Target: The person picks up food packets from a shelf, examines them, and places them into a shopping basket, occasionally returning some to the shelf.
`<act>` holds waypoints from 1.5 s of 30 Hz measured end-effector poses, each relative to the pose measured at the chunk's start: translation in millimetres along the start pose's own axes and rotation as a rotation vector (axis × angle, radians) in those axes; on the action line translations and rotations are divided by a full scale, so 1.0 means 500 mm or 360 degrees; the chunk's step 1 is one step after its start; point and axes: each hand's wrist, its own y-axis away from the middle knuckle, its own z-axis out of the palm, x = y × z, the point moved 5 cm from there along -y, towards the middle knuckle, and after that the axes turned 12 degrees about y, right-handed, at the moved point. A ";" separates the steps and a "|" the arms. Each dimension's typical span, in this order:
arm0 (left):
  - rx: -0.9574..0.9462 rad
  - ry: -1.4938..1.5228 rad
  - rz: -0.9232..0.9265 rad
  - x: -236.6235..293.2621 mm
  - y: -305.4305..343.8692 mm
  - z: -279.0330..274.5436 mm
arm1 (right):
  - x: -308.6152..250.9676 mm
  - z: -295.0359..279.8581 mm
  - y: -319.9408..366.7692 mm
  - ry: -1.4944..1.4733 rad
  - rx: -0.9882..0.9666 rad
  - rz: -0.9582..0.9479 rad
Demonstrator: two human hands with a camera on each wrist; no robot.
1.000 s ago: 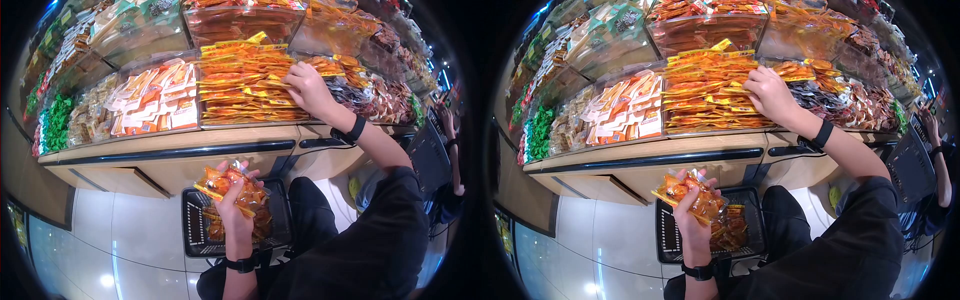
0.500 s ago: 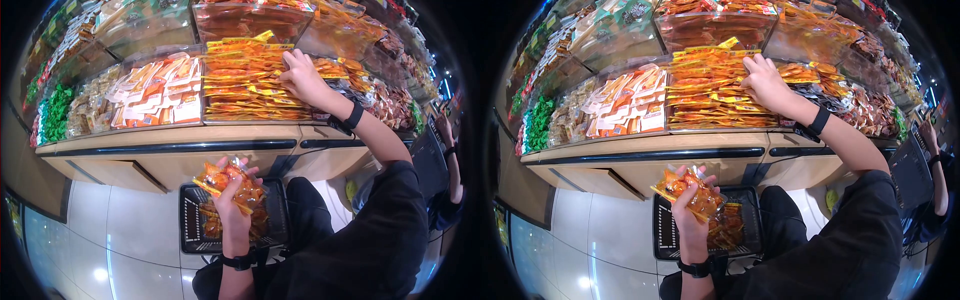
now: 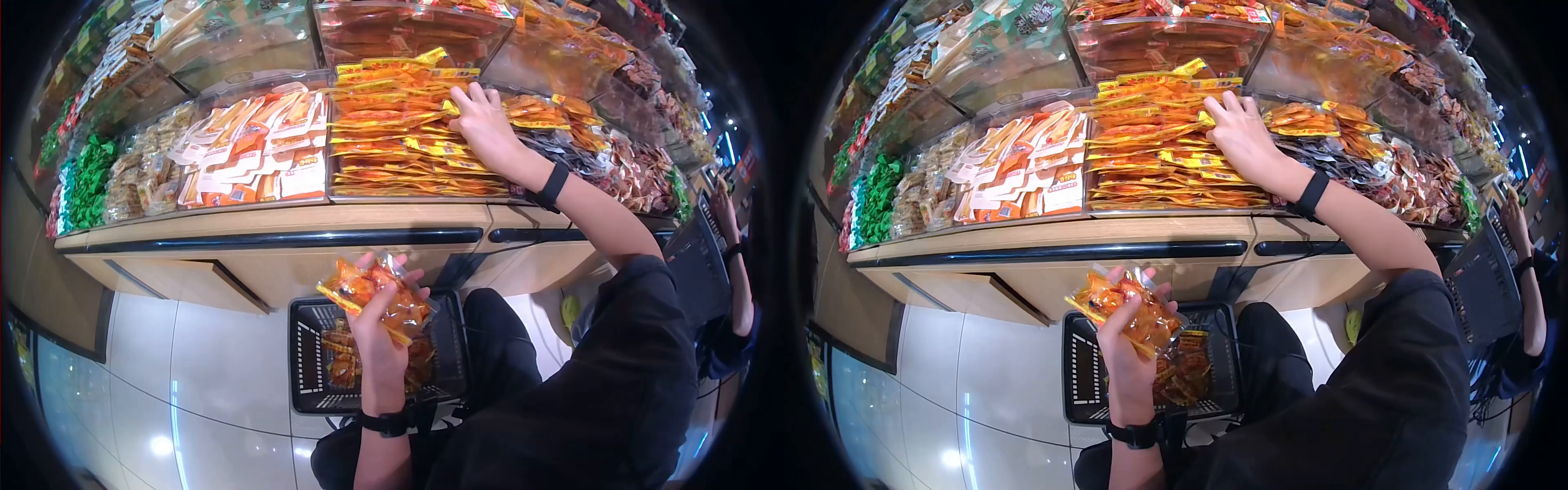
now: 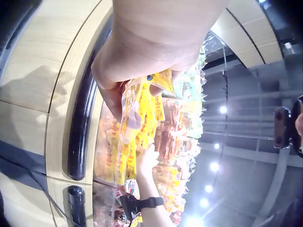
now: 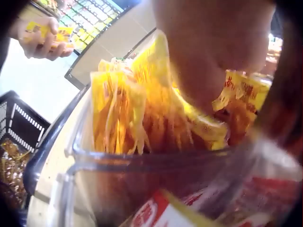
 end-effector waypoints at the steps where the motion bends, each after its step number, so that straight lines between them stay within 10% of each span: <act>1: -0.0006 0.0003 0.0004 0.002 0.001 0.001 | 0.000 -0.004 -0.001 0.0003 0.0008 -0.0032; 23: -0.0309 0.0262 -0.0070 -0.003 0.004 0.036 | 0.013 -0.139 0.032 -0.0157 0.0301 -0.0007; 25: -0.0341 0.0317 -0.0078 -0.003 0.002 0.039 | -0.017 -0.212 0.059 -0.0653 0.0291 0.0201; 29: -0.0348 0.0224 -0.0014 -0.010 -0.004 0.041 | -0.201 -0.224 0.173 -0.2456 -0.0938 0.0823; 32: -0.0342 0.0181 0.0007 -0.015 -0.004 0.037 | -0.247 -0.206 0.213 -0.2872 -0.1077 0.0859; 45: 0.0097 -0.0442 0.0425 0.017 0.012 0.016 | -0.286 -0.201 0.261 -0.3394 -0.0346 0.1724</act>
